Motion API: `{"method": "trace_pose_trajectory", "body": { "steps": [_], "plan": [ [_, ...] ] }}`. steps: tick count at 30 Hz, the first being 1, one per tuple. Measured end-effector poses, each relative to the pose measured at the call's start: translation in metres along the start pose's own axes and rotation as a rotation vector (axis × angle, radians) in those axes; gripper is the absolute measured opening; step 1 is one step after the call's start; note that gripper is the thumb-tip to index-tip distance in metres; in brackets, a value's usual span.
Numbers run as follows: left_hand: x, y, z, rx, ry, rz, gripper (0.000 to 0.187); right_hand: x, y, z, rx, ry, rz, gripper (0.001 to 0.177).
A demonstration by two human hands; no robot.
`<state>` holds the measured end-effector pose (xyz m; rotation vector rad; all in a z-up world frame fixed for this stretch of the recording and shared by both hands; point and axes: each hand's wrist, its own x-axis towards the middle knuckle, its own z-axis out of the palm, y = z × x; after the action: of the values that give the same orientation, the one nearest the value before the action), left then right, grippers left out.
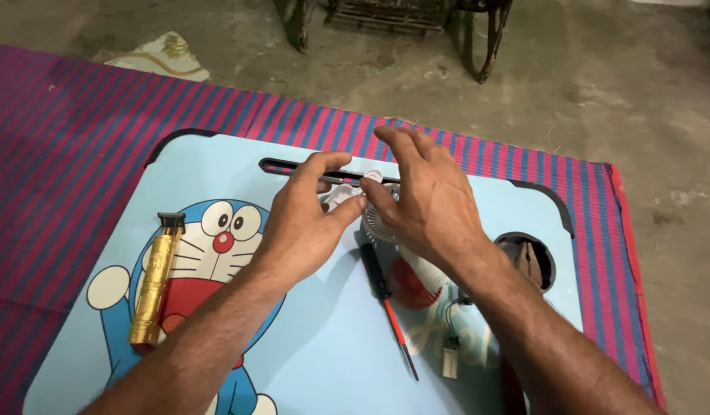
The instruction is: The person disassembles a small portable fan, removes the front grille and internal components, then reassembles the fan by inserting the motor and reattaching the grille. The person handles the fan casing, motor, and grille throughout the process.
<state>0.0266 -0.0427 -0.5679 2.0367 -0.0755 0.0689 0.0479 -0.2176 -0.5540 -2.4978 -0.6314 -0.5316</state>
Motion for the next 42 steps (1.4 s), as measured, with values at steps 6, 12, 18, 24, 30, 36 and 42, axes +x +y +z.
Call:
{"method": "trace_pose_trajectory", "body": {
  "steps": [6, 12, 18, 24, 30, 36, 42],
  "plan": [
    [-0.004, 0.002, -0.002, 0.036, 0.039, 0.019, 0.057, 0.002, -0.003, -0.001, 0.02, 0.029, -0.038, 0.061],
    [-0.009, 0.005, -0.005, 0.083, 0.067, 0.028, 0.057, 0.002, -0.009, -0.006, 0.074, -0.019, 0.047, 0.062],
    [-0.018, 0.009, -0.001, 0.064, 0.067, 0.024, 0.058, -0.002, -0.011, -0.012, 0.055, 0.006, -0.03, 0.06],
    [-0.022, 0.013, -0.003, 0.045, 0.072, 0.082, 0.06, -0.004, -0.016, -0.017, 0.035, 0.009, -0.02, 0.06],
    [-0.031, 0.017, -0.002, 0.073, 0.042, 0.034, 0.058, -0.013, -0.017, -0.025, -0.007, 0.004, -0.001, 0.061],
    [-0.038, 0.012, 0.001, 0.051, 0.067, 0.087, 0.055, -0.02, -0.02, -0.031, -0.011, -0.022, 0.045, 0.064],
    [-0.052, 0.012, -0.002, 0.039, 0.072, 0.06, 0.057, -0.021, -0.033, -0.045, -0.096, -0.036, 0.044, 0.069]
  ]
}}
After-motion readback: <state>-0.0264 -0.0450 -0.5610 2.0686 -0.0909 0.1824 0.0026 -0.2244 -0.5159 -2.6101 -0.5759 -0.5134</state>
